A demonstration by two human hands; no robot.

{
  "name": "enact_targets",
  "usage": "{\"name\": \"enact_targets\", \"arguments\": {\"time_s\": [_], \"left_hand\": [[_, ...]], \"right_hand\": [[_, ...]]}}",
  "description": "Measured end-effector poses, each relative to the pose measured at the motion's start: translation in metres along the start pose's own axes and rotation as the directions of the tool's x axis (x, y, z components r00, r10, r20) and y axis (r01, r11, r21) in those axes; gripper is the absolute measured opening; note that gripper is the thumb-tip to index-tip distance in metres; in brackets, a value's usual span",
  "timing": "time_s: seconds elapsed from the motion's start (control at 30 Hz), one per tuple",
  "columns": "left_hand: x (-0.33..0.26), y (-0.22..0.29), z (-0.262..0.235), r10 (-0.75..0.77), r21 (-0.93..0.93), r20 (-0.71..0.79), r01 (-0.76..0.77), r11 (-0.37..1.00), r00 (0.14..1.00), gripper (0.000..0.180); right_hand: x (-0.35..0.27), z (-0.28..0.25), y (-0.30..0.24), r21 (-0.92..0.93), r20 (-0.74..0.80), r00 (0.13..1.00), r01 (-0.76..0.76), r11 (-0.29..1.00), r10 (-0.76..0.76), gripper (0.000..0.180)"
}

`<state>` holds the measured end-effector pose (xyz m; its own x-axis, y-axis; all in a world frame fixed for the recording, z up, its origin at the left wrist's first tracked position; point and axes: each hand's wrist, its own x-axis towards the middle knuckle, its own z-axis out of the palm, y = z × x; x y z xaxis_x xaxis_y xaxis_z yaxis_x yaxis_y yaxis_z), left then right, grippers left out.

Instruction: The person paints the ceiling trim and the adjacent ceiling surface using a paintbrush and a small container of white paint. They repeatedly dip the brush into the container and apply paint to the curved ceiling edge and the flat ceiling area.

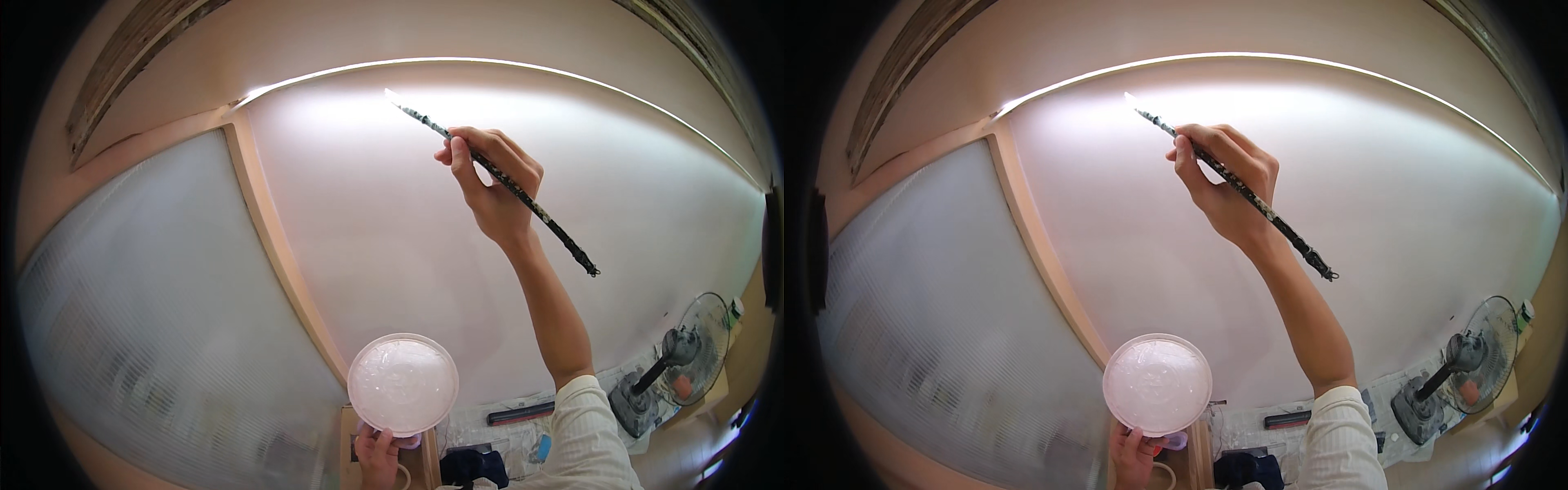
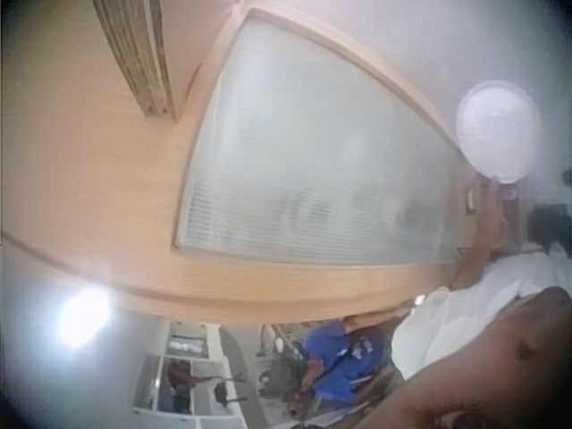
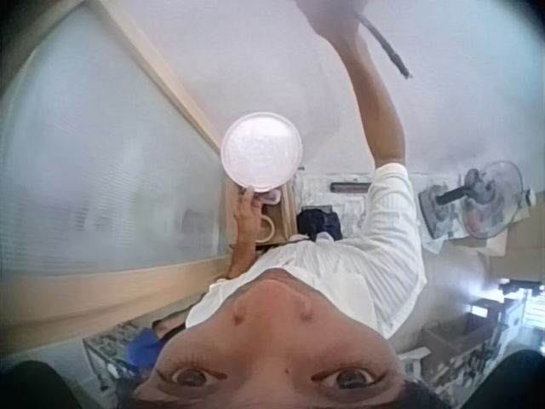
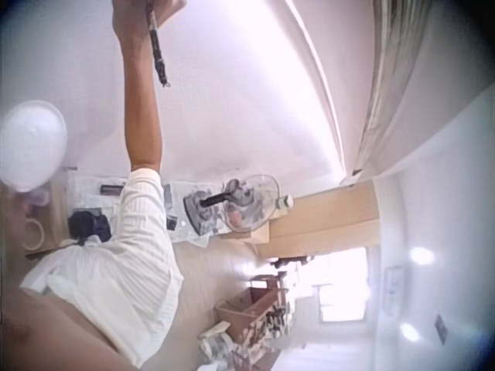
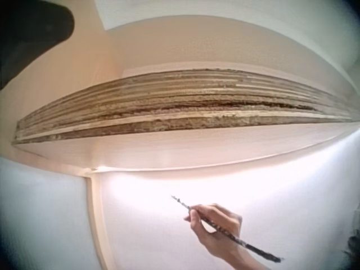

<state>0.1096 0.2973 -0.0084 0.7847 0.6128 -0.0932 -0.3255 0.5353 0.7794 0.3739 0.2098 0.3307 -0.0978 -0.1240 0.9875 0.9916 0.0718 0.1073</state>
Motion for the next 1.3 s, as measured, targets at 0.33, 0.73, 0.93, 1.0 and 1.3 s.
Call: {"name": "enact_targets", "arguments": {"time_s": [0.33,0.73,0.93,1.0,1.3], "left_hand": [[0.007,-0.01,-0.007,0.013,-0.026,-0.036,-0.014,1.0,0.999,0.045],[-0.003,0.0,-0.002,-0.008,-0.015,-0.05,0.007,1.0,0.999,0.05],[0.008,-0.023,-0.015,0.022,-0.021,0.005,-0.022,1.0,1.0,0.049],[0.007,-0.029,-0.013,0.037,-0.035,0.025,-0.036,0.999,0.999,0.048],[0.003,-0.05,-0.013,0.054,-0.144,0.096,-0.04,0.989,0.994,0.046]], "right_hand": [[0.011,0.009,0.003,-0.042,-0.006,1.0,0.003,0.999,-0.004,0.009],[0.015,0.009,0.007,-0.088,-0.011,1.0,0.005,0.996,-0.006,0.007],[0.019,0.011,0.005,-0.068,-0.005,1.0,0.02,0.997,-0.02,0.006],[0.019,0.008,0.005,-0.047,-0.002,1.0,0.024,0.999,-0.024,0.006],[0.018,0.011,0.013,-0.01,-0.005,0.999,0.047,0.999,-0.047,0.007]]}}
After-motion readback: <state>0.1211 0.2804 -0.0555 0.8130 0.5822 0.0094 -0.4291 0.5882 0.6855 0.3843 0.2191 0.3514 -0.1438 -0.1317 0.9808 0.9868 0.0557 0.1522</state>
